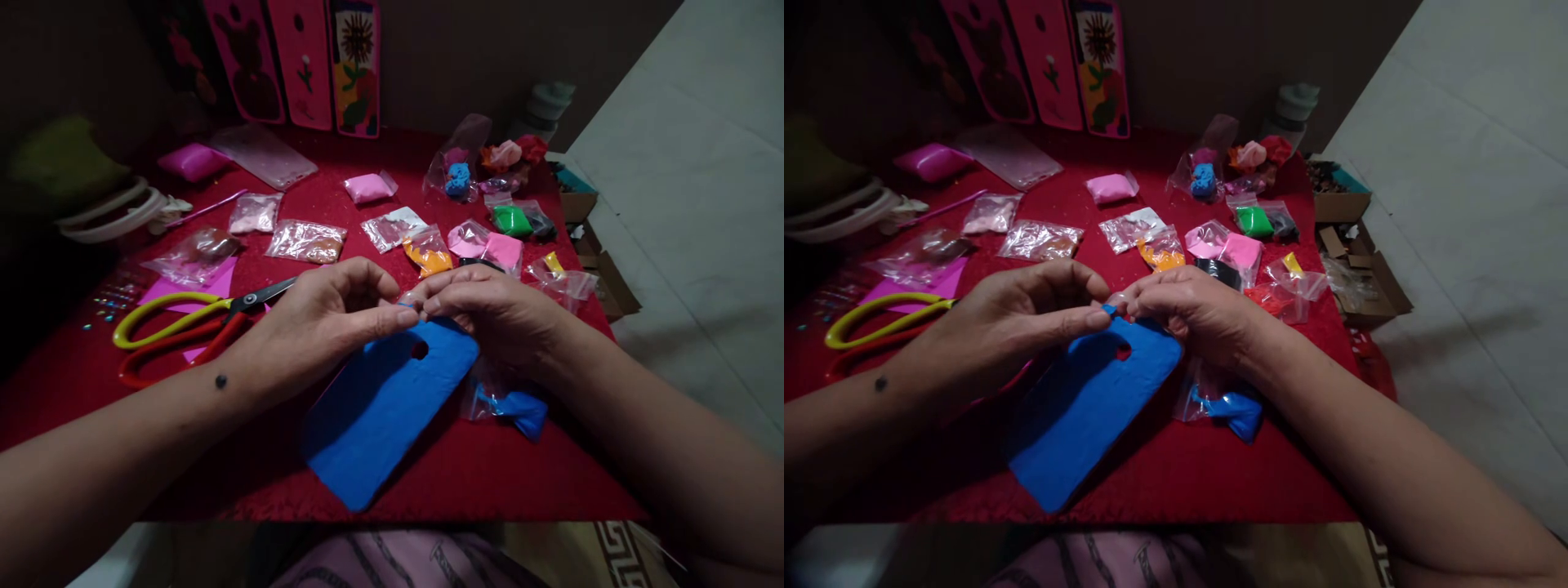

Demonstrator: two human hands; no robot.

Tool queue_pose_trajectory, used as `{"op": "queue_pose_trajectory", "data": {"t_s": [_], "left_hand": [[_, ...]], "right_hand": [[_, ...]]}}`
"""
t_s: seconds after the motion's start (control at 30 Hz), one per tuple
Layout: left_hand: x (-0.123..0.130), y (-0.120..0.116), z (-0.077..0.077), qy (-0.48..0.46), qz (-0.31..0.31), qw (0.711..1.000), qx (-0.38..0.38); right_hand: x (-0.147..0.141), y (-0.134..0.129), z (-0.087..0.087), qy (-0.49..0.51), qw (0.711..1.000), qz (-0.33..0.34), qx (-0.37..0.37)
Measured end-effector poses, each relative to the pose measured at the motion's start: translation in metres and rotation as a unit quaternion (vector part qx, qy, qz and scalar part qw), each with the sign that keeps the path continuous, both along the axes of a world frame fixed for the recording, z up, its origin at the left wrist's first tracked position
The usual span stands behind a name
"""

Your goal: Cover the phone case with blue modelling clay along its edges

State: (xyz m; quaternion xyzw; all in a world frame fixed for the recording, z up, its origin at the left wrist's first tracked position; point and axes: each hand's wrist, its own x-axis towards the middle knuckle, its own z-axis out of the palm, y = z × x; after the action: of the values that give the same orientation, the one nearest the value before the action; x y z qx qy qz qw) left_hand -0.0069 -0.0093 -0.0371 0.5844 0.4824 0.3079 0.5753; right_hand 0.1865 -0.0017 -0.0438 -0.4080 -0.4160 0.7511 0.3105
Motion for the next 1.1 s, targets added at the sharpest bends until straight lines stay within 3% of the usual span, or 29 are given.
{"op": "queue_pose_trajectory", "data": {"t_s": [0.23, 0.57, 0.93, 1.1], "left_hand": [[0.000, 0.001, -0.003, -0.008, -0.026, 0.999, -0.026], [-0.009, 0.003, -0.003, -0.039, -0.056, 0.994, -0.085], [-0.009, -0.001, -0.002, -0.007, -0.037, 0.997, -0.069], [-0.009, 0.000, -0.004, -0.003, -0.036, 0.998, -0.054]], "right_hand": [[-0.001, -0.001, 0.002, 0.016, 0.999, 0.012, -0.028], [-0.001, 0.000, 0.002, -0.043, 0.999, 0.011, -0.014], [-0.008, -0.005, 0.004, -0.120, 0.993, 0.017, 0.003], [-0.010, -0.005, 0.004, -0.109, 0.994, 0.012, -0.018]]}}
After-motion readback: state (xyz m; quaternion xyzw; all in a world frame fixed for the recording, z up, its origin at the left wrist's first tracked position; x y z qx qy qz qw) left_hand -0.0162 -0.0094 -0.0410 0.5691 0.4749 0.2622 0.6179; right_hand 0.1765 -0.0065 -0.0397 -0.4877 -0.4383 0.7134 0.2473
